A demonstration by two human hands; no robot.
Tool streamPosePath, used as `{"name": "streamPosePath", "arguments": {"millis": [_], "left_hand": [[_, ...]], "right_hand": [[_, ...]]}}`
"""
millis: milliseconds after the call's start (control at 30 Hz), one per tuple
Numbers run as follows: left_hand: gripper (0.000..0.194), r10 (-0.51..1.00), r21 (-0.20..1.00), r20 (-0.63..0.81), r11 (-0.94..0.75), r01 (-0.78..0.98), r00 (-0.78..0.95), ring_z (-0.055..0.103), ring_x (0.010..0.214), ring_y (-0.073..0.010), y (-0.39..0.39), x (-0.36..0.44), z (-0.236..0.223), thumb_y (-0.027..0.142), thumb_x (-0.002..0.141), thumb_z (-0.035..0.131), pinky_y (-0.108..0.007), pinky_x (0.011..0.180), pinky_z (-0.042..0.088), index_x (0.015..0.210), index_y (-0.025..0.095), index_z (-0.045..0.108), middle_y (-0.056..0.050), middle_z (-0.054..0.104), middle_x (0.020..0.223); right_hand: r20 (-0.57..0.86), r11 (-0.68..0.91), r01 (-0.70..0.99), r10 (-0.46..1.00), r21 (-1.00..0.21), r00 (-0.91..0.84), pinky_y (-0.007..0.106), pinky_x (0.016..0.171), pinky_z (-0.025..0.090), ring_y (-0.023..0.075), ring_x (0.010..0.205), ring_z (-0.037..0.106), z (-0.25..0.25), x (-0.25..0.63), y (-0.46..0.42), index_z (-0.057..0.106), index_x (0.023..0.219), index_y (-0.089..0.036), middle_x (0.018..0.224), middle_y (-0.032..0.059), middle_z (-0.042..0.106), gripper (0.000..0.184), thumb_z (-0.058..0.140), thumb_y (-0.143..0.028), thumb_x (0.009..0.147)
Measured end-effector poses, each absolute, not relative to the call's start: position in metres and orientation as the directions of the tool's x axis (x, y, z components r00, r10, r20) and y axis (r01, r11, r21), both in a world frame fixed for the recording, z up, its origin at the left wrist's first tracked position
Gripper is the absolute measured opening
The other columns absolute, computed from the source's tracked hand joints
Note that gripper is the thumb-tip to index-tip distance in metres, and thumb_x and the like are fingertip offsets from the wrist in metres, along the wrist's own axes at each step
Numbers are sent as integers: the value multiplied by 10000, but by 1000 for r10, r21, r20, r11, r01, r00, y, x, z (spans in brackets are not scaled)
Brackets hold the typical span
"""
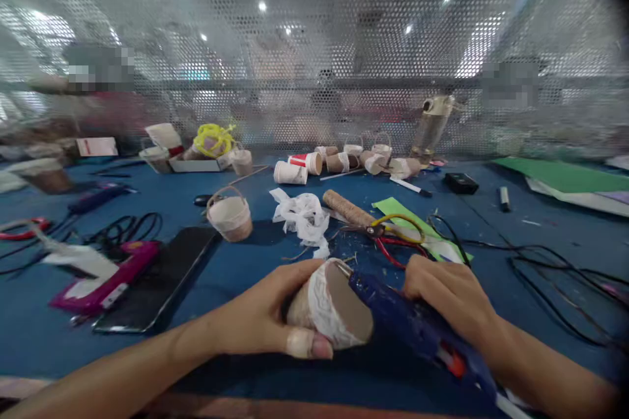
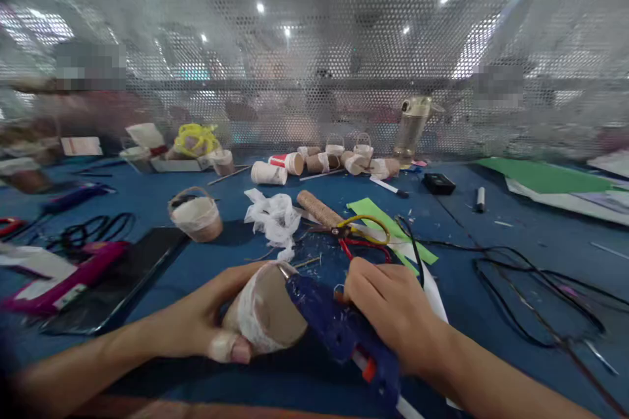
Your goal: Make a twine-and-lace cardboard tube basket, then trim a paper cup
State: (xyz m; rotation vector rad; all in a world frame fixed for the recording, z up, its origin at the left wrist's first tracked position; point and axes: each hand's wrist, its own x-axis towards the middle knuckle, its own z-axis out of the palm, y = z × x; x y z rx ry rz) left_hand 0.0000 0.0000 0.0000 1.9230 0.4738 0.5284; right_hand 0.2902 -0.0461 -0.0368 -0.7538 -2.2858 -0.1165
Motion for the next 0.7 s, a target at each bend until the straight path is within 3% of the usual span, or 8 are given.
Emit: {"name": "streamPosePath", "arguments": {"millis": [267, 500, 700], "left_hand": [[683, 535, 879, 142, -455, 143, 833, 637, 1030, -254, 2, 0, 0, 456, 745, 817, -318, 911, 526, 1338, 223, 570, -47, 684, 1155], [717, 525, 888, 114, -435, 151, 843, 630, 1047, -270, 1, -1, -1, 515, 761, 787, -352, 923, 529, 1364, 207, 554, -65, 676, 1183], [719, 528, 903, 129, -413, 121, 839, 629, 1059, -267, 1, -1, -1, 495, 750, 806, -341, 925, 528, 1361, 212, 555, -60, 679, 1176]], "right_hand": [[645, 814, 565, 504, -133, -575, 310, 530, 246, 160, 573, 366, -37, 288, -44, 392, 822, -233, 705, 0, 428, 250, 422, -436, 963], [679, 837, 526, 474, -149, -561, 306, 541, 318, 166, 602, 464, -34, 290, -47, 435, 843, -220, 716, 24, 497, 247, 405, -416, 990], [672, 834, 533, 474, -138, -568, 305, 531, 299, 164, 581, 433, -31, 289, -46, 398, 856, -222, 713, 13, 451, 248, 392, -432, 989]]}}
